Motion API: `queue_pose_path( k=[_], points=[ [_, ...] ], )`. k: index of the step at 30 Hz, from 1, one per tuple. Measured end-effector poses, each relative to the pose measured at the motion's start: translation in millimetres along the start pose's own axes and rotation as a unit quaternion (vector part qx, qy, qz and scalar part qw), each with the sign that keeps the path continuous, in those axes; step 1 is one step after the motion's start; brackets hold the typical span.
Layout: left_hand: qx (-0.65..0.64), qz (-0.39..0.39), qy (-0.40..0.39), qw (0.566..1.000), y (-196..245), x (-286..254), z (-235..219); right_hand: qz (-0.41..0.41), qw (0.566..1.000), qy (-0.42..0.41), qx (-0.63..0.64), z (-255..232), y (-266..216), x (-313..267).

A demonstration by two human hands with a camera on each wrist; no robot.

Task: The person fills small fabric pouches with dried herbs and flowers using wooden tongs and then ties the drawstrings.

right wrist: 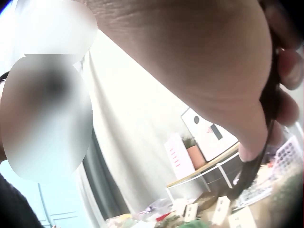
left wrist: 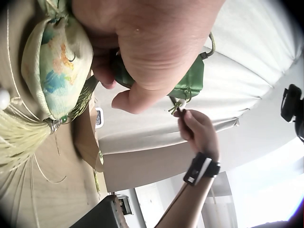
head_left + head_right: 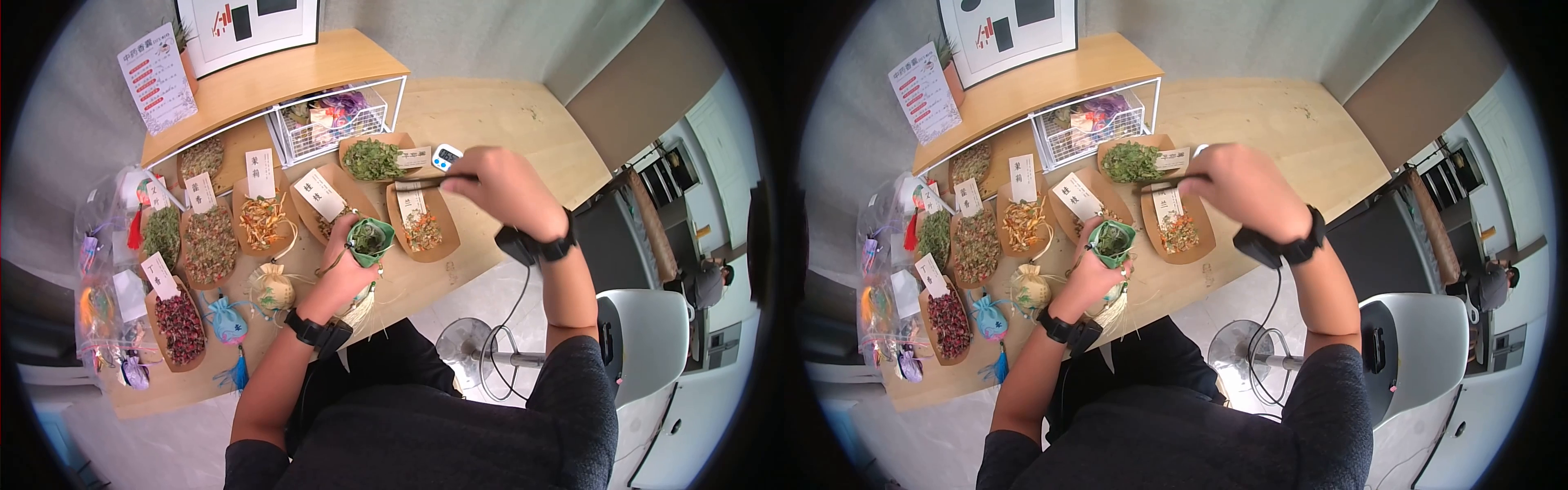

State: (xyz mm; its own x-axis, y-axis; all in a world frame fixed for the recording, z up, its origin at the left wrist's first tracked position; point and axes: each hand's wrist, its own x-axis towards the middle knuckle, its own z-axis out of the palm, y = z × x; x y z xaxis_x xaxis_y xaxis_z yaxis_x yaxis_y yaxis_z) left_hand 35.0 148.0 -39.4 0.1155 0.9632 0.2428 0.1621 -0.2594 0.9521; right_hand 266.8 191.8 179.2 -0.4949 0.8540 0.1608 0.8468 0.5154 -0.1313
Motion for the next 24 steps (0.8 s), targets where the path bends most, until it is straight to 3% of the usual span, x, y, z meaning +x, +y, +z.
queue_pose_path(
  k=[3, 8, 17, 24],
  points=[
    [-0.017, -0.002, -0.001, 1.0, -1, 0, 1, 0.117, 0.993, 0.01, 0.018, 47, 41, 29],
    [-0.002, 0.021, -0.007, 1.0, 1, 2, 0, 0.221, 0.975, 0.015, 0.014, 133, 99, 62],
    [-0.021, 0.008, -0.013, 1.0, 6, 1, -2, 0.276, 0.959, -0.057, 0.002, 158, 100, 94],
    [-0.036, -0.001, -0.012, 0.999, 3, -1, 0, 0.237, 0.971, -0.032, 0.006, 168, 79, 116]
  ],
)
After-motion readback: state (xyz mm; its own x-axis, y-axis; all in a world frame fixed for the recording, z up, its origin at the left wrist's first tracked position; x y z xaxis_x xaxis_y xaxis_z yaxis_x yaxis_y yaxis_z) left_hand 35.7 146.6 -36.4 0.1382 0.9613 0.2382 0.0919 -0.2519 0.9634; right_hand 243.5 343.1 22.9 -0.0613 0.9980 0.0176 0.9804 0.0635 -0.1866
